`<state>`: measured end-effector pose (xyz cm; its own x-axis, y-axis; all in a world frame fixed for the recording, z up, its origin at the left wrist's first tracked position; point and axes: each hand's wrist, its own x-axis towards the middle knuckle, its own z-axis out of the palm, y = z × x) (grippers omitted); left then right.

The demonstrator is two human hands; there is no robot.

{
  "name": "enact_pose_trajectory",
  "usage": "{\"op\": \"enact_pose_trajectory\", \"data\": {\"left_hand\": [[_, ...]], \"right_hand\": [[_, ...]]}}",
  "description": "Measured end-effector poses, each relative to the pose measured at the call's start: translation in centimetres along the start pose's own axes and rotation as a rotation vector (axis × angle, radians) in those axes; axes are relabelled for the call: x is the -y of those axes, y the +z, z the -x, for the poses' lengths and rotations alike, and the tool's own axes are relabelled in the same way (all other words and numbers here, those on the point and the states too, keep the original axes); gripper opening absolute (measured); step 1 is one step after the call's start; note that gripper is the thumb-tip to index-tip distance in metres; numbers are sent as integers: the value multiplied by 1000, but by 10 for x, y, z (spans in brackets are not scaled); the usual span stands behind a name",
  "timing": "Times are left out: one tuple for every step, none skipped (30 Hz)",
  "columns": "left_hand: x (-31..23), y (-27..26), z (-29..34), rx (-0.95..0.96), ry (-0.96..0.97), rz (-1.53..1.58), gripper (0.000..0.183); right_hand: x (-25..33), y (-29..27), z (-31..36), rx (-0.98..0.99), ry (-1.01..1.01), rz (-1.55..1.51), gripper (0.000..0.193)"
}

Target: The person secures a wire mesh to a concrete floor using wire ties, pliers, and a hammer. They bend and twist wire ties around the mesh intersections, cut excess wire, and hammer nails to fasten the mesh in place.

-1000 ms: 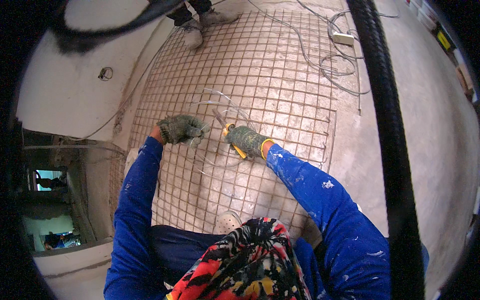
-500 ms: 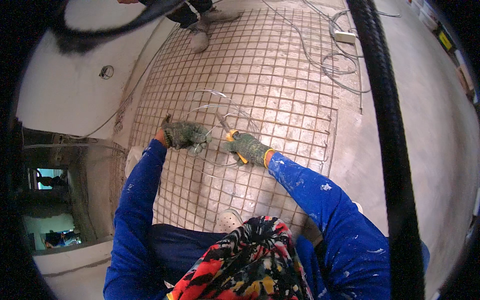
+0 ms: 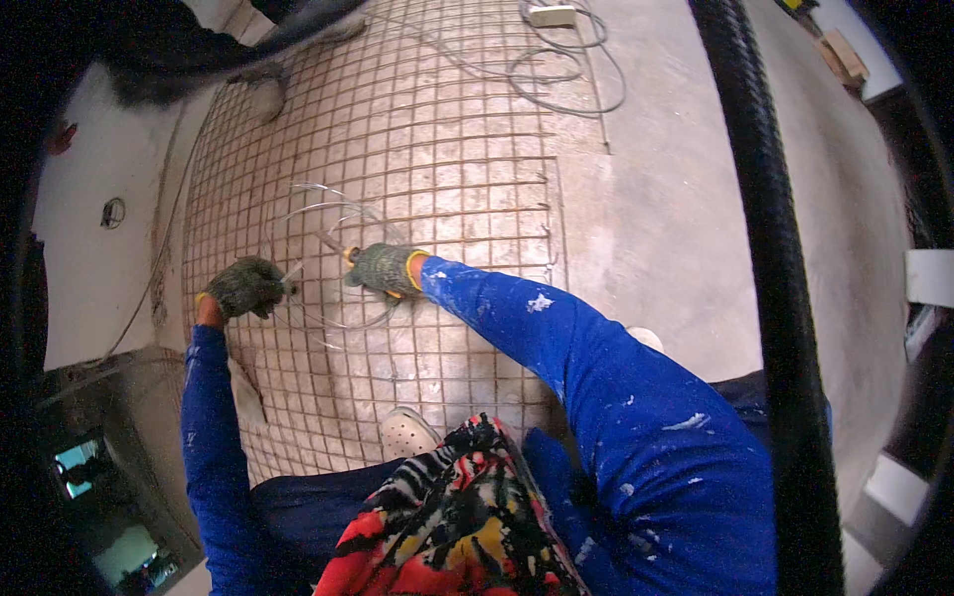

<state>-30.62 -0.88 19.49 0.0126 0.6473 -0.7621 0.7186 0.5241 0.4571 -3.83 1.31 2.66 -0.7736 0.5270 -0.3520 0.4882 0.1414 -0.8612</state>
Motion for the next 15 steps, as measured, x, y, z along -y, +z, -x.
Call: {"op": "enact_pose_trajectory", "data": {"left_hand": [[3,-2,2,-52,-17,45,17],[10,-2,0,-76,2,74,17],[19,-1,-6,-115,0,98,18],[30,-2,-13,-142,14,130,18],[43,-2,-22,-158,38,190,19],[59,-3,-28,-161,75,260,21],[73,-5,-34,-179,68,358,22],[84,-10,-43,-167,99,306,23],[94,-14,-50,-167,87,280,23],[103,-17,-57,-199,46,250,24],[112,-20,-63,-196,155,163,24],[122,-22,-67,-229,233,74,25],[132,-24,-69,-282,163,59,27],[144,-26,-70,-240,209,135,29],[157,-27,-71,-228,109,283,31]], "right_hand": [[3,-4,0,39,-34,-79,38],[4,-6,1,70,-15,-104,39],[4,-6,1,78,-26,-191,39],[4,-2,-1,77,19,-226,39],[1,3,1,82,-15,-277,39],[2,10,-6,14,-43,-33,35],[0,20,-7,-19,-83,-43,34],[-3,33,-5,-63,-120,-41,34],[-6,46,-4,-89,-122,-42,33],[-8,61,1,-120,-108,-76,32],[-9,75,7,-161,-109,-91,32],[-8,89,13,-212,-122,-89,31],[-4,103,18,-329,-120,82,30],[-3,113,24,-360,-171,61,27],[-2,122,30,-333,-168,56,25]]}}
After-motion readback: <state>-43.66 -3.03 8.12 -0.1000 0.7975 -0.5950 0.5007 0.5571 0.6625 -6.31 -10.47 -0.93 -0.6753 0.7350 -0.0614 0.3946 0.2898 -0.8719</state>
